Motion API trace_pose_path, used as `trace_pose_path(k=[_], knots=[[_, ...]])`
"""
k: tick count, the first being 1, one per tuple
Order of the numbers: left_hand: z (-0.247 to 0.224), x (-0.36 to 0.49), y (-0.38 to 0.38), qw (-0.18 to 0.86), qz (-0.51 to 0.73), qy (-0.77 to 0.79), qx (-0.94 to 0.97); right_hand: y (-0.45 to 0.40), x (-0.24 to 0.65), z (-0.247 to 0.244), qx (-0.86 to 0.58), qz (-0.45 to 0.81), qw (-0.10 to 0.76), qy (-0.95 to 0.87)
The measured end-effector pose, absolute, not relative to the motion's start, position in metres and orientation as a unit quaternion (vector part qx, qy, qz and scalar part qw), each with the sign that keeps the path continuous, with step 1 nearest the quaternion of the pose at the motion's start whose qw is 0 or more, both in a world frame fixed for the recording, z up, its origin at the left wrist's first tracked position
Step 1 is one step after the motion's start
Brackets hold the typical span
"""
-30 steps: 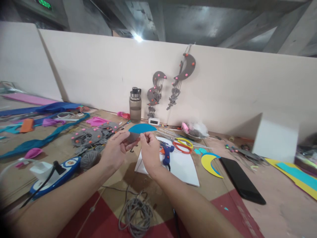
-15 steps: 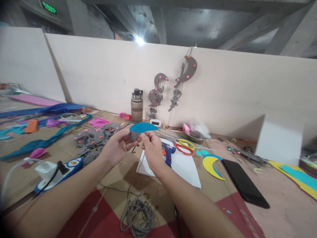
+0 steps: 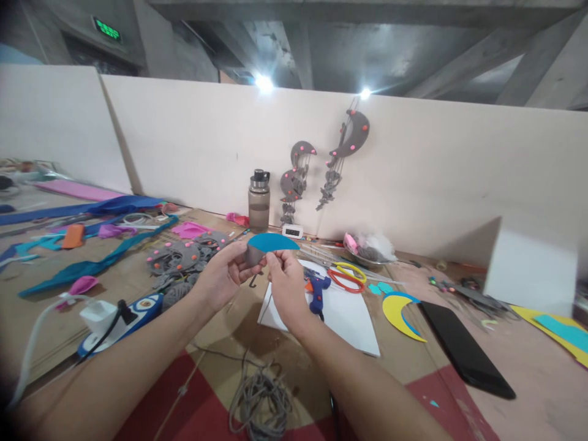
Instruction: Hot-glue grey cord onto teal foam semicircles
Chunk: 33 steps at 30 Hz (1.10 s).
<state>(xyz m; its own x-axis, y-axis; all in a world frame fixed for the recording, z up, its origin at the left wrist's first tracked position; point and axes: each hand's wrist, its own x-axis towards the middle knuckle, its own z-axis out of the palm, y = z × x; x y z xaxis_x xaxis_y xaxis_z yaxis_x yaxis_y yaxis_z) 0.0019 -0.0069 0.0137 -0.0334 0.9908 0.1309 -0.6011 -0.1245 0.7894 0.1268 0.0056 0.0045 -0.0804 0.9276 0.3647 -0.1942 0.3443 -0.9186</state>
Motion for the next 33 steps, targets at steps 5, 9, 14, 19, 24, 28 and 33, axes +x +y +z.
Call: trace_pose_path(k=[5, 9, 14, 19, 24, 28, 33], knots=[[0.007, 0.007, -0.005, 0.579, 0.648, 0.343, 0.357, -0.002, 0.128, 0.011, -0.364, 0.404, 0.57, -0.616], [0.005, 0.01, -0.008, 0.443, 0.648, 0.43, 0.446, -0.005, 0.129, 0.014, -0.4, 0.344, 0.569, -0.631], [0.005, 0.013, -0.011, 0.406, 0.595, 0.442, 0.535, -0.003, 0.129, 0.014, -0.429, 0.291, 0.555, -0.65], [-0.002, 0.017, -0.01, 0.413, 0.604, 0.457, 0.506, 0.002, 0.13, 0.008, -0.423, 0.283, 0.535, -0.675], [-0.006, 0.012, -0.008, 0.407, 0.603, 0.461, 0.507, 0.004, 0.13, 0.005, -0.385, 0.25, 0.491, -0.74], [-0.002, 0.009, -0.006, 0.424, 0.595, 0.477, 0.488, 0.004, 0.133, 0.008, -0.388, 0.185, 0.485, -0.761], [0.001, 0.01, -0.004, 0.491, 0.63, 0.412, 0.437, 0.007, 0.136, 0.01, -0.409, 0.181, 0.493, -0.746]])
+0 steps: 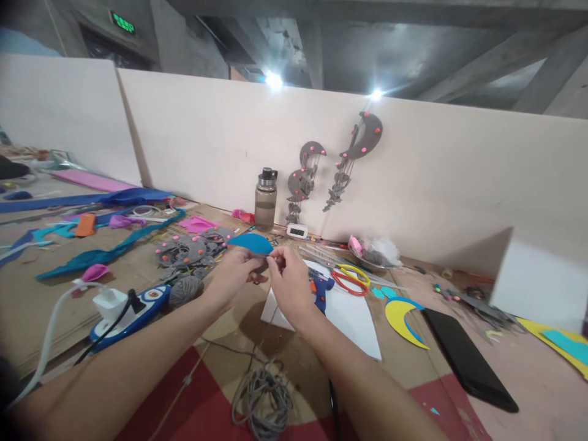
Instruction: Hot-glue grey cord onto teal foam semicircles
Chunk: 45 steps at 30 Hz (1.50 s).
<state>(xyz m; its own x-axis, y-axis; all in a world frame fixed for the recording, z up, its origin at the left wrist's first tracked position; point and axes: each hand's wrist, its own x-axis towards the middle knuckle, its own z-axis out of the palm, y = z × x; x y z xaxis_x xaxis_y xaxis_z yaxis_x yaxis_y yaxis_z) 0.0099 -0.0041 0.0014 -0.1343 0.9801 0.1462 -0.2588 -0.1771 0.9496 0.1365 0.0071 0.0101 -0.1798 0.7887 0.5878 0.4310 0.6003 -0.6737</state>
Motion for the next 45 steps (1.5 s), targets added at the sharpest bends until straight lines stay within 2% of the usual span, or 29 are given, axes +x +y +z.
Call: trace_pose_path(k=[3, 10, 30, 33, 38, 41, 45], knots=[[0.002, 0.012, -0.004, 0.534, 0.652, 0.363, 0.398, 0.01, 0.139, 0.01, -0.399, 0.184, 0.512, -0.738], [0.004, 0.016, -0.007, 0.543, 0.662, 0.347, 0.382, 0.015, 0.142, 0.01, -0.397, 0.19, 0.528, -0.726], [0.009, 0.003, -0.006, 0.475, 0.721, 0.348, 0.365, 0.018, 0.144, 0.017, -0.396, 0.21, 0.513, -0.732], [0.007, -0.006, 0.002, 0.467, 0.735, 0.345, 0.349, 0.015, 0.146, 0.024, -0.4, 0.262, 0.466, -0.745], [0.001, -0.021, 0.013, 0.458, 0.756, 0.335, 0.325, 0.004, 0.15, 0.044, -0.394, 0.453, 0.398, -0.693], [-0.003, -0.026, 0.018, 0.463, 0.764, 0.333, 0.303, -0.009, 0.156, 0.062, -0.352, 0.528, 0.4, -0.661], [-0.009, -0.031, 0.024, 0.479, 0.77, 0.335, 0.257, -0.029, 0.165, 0.086, -0.309, 0.538, 0.438, -0.65]])
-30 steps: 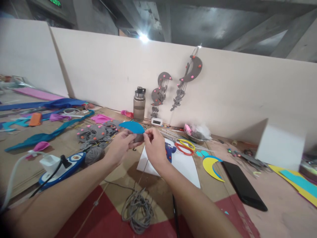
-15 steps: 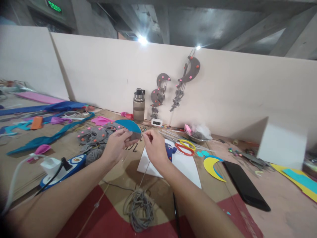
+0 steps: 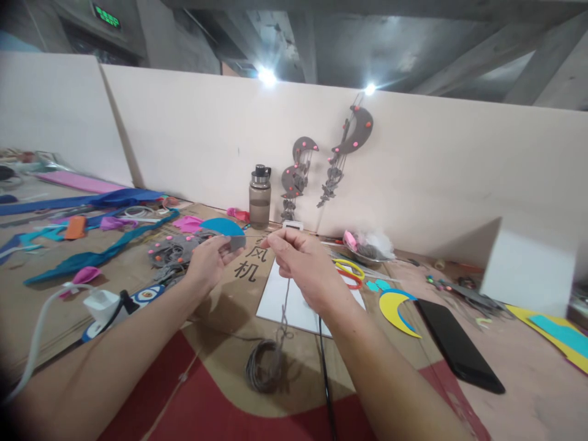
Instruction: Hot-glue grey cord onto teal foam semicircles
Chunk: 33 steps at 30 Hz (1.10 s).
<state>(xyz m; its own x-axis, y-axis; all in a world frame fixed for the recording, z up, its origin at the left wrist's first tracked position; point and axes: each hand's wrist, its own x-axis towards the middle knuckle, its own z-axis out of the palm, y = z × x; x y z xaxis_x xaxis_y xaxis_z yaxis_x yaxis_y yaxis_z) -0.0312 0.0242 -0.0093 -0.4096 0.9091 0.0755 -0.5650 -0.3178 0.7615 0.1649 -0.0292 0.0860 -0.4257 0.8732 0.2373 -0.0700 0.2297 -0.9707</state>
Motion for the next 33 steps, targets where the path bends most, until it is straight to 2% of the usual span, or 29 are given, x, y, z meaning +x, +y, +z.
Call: trace_pose_path(k=[6, 9, 11, 14, 16, 17, 20, 23, 33], knots=[[-0.007, -0.036, 0.026, 0.527, 0.757, 0.328, 0.207, -0.058, 0.177, 0.103, -0.246, 0.502, 0.489, -0.67], [-0.003, -0.036, 0.026, 0.544, 0.753, 0.326, 0.178, -0.072, 0.183, 0.109, -0.206, 0.48, 0.481, -0.704], [-0.001, -0.035, 0.026, 0.556, 0.75, 0.317, 0.165, -0.08, 0.187, 0.116, -0.161, 0.452, 0.451, -0.752], [0.0, -0.034, 0.026, 0.573, 0.744, 0.301, 0.167, -0.084, 0.19, 0.125, -0.115, 0.371, 0.345, -0.855], [0.003, -0.032, 0.024, 0.587, 0.734, 0.29, 0.182, -0.08, 0.189, 0.124, -0.146, 0.294, 0.289, -0.899], [0.005, -0.031, 0.021, 0.597, 0.726, 0.284, 0.192, -0.075, 0.187, 0.121, -0.182, 0.254, 0.287, -0.906], [0.015, -0.025, 0.012, 0.629, 0.699, 0.268, 0.212, -0.052, 0.176, 0.099, -0.299, 0.148, 0.363, -0.87], [0.023, -0.017, 0.003, 0.642, 0.686, 0.264, 0.218, -0.028, 0.166, 0.072, -0.298, 0.085, 0.442, -0.842], [0.024, 0.003, -0.011, 0.664, 0.636, 0.302, 0.252, -0.005, 0.16, 0.041, -0.264, -0.019, 0.464, -0.845]])
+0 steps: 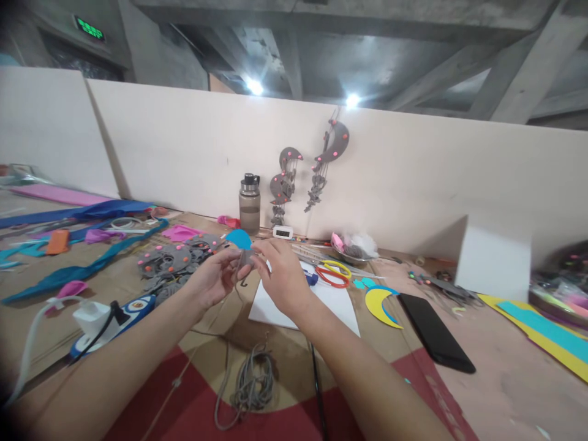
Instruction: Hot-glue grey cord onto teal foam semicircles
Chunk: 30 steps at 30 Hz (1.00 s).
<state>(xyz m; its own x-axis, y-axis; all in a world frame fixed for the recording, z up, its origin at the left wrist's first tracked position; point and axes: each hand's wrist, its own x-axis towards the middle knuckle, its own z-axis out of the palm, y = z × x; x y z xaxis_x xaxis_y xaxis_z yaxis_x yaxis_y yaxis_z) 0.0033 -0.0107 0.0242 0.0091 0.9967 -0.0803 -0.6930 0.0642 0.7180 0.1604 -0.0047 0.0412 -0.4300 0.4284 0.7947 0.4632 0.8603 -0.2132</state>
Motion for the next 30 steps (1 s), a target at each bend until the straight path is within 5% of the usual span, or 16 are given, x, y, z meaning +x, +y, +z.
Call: trace_pose_path(k=[15, 30], knots=[[0.03, 0.004, -0.014, 0.67, 0.622, 0.308, 0.264, 0.005, 0.162, 0.028, -0.26, -0.055, 0.485, -0.833], [0.027, 0.005, -0.015, 0.6, 0.655, 0.317, 0.333, 0.005, 0.158, 0.029, -0.341, 0.169, 0.546, -0.746]])
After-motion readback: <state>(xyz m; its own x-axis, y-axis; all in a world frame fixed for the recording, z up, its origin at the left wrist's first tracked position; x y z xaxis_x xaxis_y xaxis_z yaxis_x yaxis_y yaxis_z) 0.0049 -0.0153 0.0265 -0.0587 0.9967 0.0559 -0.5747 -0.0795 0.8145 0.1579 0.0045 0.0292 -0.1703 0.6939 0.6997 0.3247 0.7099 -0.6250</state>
